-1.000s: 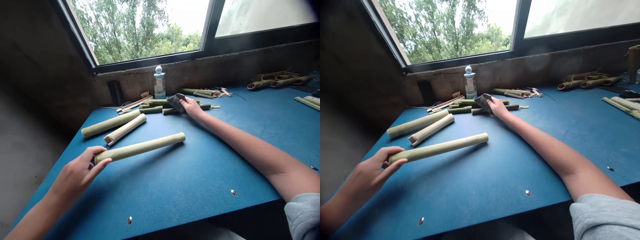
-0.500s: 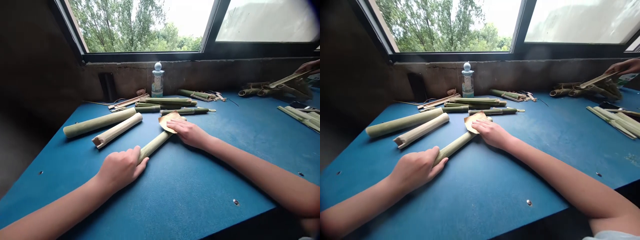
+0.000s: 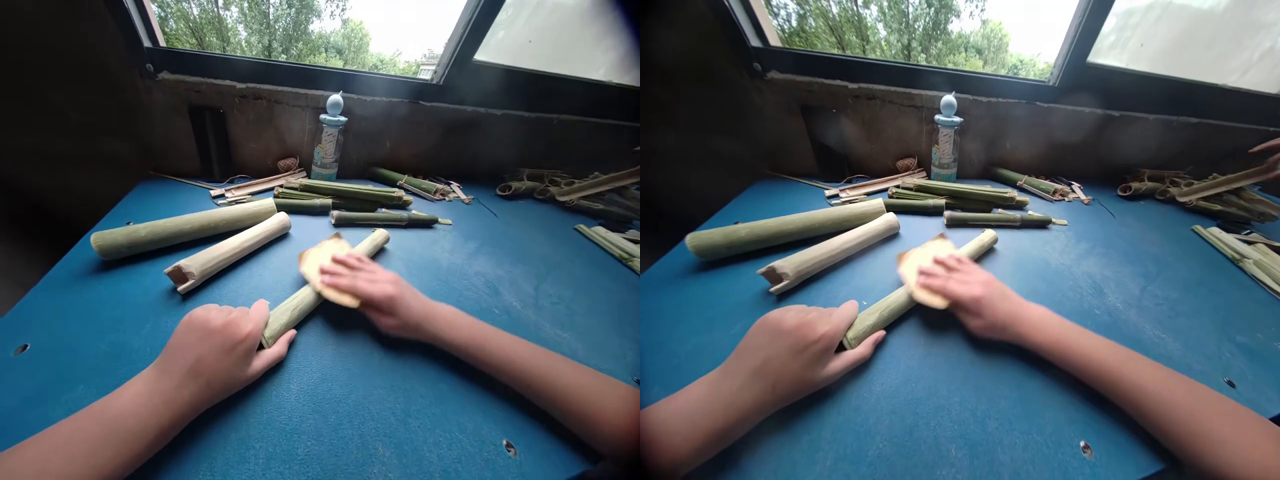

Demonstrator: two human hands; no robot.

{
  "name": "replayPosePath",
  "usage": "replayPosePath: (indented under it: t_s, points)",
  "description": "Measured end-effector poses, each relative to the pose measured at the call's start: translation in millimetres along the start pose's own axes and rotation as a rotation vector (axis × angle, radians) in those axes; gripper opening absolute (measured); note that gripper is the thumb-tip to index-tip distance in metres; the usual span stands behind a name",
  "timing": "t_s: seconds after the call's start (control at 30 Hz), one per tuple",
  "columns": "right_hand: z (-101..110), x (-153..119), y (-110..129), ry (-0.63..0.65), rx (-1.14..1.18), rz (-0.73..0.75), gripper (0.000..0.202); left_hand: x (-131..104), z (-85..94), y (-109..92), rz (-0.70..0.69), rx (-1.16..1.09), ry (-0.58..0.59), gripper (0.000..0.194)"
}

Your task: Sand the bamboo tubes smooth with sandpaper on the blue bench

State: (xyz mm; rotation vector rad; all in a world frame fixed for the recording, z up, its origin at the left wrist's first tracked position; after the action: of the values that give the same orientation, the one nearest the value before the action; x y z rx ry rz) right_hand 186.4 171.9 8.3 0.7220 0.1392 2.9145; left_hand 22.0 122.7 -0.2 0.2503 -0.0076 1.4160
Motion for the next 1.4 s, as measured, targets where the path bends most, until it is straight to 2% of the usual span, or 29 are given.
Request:
replayPosePath:
  t_s: [0.07, 0.1, 0.13, 0.2, 0.27, 0.3, 0.37, 0.47, 0.5, 0.63, 0.7, 0.83, 0.87, 0.93, 1.0, 1.07, 1.13, 1.2, 1.27, 1.33, 1.4]
  points:
    - [-11.4, 7.8, 32.6, 0.083, 0.025, 0.119, 0.051, -2.2, -3.9, -4.3, -0.009, -0.066, 0.078, 0.053]
    - [-12.3, 7.8, 38.4, 0.092, 0.019, 0.145, 0.052, -4.0, -5.5, -6.7, -0.009, -0.098, 0.125, 0.054]
    - [-10.1, 5.9, 35.9, 0.079, 0.001, 0.138, 0.053, -5.8, -7.0, -8.7, -0.001, -0.122, 0.172, 0.054]
    - [-0.5, -0.2, 16.0, 0.017, -0.052, 0.064, 0.056, -8.6, -8.3, -10.8, 0.027, -0.140, 0.232, 0.055]
    - [7.3, -4.2, -3.0, -0.033, -0.105, -0.031, 0.060, -9.3, -7.4, -11.3, 0.051, -0.134, 0.237, 0.057]
    - [8.3, -3.4, -3.8, -0.044, -0.115, -0.048, 0.061, -9.1, -7.1, -11.2, 0.059, -0.129, 0.227, 0.057]
    - [1.4, 4.3, 15.7, -0.009, -0.089, 0.016, 0.061, -8.6, -7.1, -12.0, 0.053, -0.131, 0.199, 0.053]
    - [-16.9, 14.8, 57.4, 0.117, 0.007, 0.182, 0.058, -9.0, -7.7, -16.3, 0.004, -0.159, 0.162, 0.045]
    - [-19.3, 15.5, 61.8, 0.138, 0.016, 0.203, 0.058, -9.3, -7.4, -16.8, -0.002, -0.163, 0.148, 0.045]
    - [-5.1, 10.4, 33.2, 0.042, -0.130, 0.078, 0.066, -9.3, -7.3, -13.9, 0.039, -0.136, 0.138, 0.056]
    - [-2.7, 10.7, 31.7, 0.033, -0.169, 0.053, 0.066, -9.0, -7.8, -14.6, 0.032, -0.138, 0.151, 0.056]
    - [-20.0, 20.1, 78.6, 0.168, -0.036, 0.262, 0.052, -8.6, -11.0, -21.3, -0.066, -0.177, 0.195, 0.042]
    - [-21.0, 20.3, 81.5, 0.177, -0.009, 0.284, 0.051, -8.4, -11.9, -21.1, -0.074, -0.183, 0.200, 0.042]
    - [-13.4, 15.7, 59.3, 0.113, -0.008, 0.231, 0.052, -8.2, -12.7, -17.5, -0.055, -0.178, 0.191, 0.046]
    - [3.7, 1.5, 7.9, -0.012, -0.063, 0.081, 0.052, -9.3, -7.5, -15.1, -0.052, -0.158, 0.120, 0.051]
    - [19.1, -19.7, -48.7, -0.085, -0.130, -0.107, 0.047, -12.6, 5.9, -16.7, -0.088, -0.117, -0.029, 0.050]
    - [30.1, -36.4, -82.7, -0.138, -0.153, -0.235, 0.041, -18.0, 22.5, -20.6, -0.129, -0.068, -0.203, 0.040]
    - [32.1, -39.4, -85.2, -0.164, -0.126, -0.275, 0.039, -23.8, 34.3, -27.1, -0.181, -0.040, -0.318, 0.025]
    - [23.8, -27.7, -62.4, -0.137, -0.058, -0.203, 0.039, -27.5, 39.9, -33.2, -0.228, -0.028, -0.370, 0.020]
    - [11.1, -12.1, -32.7, -0.063, 0.034, -0.048, 0.042, -27.1, 40.5, -34.4, -0.252, -0.012, -0.374, 0.018]
    - [6.7, -6.7, -24.1, -0.026, 0.090, 0.031, 0.044, -21.0, 35.7, -27.7, -0.257, -0.023, -0.308, 0.021]
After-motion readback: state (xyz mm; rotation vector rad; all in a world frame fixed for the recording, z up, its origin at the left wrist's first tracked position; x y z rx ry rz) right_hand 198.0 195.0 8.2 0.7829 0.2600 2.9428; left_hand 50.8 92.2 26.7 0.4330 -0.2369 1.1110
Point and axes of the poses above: each hand's wrist, its own x-axis towards the middle knuckle, its own z-axis out of the back of the hand, y = z × x, the point moved 9 cm from there along x, towards the middle knuckle, and after that the axes turned 12 degrees about z, right-handed, at the moved point
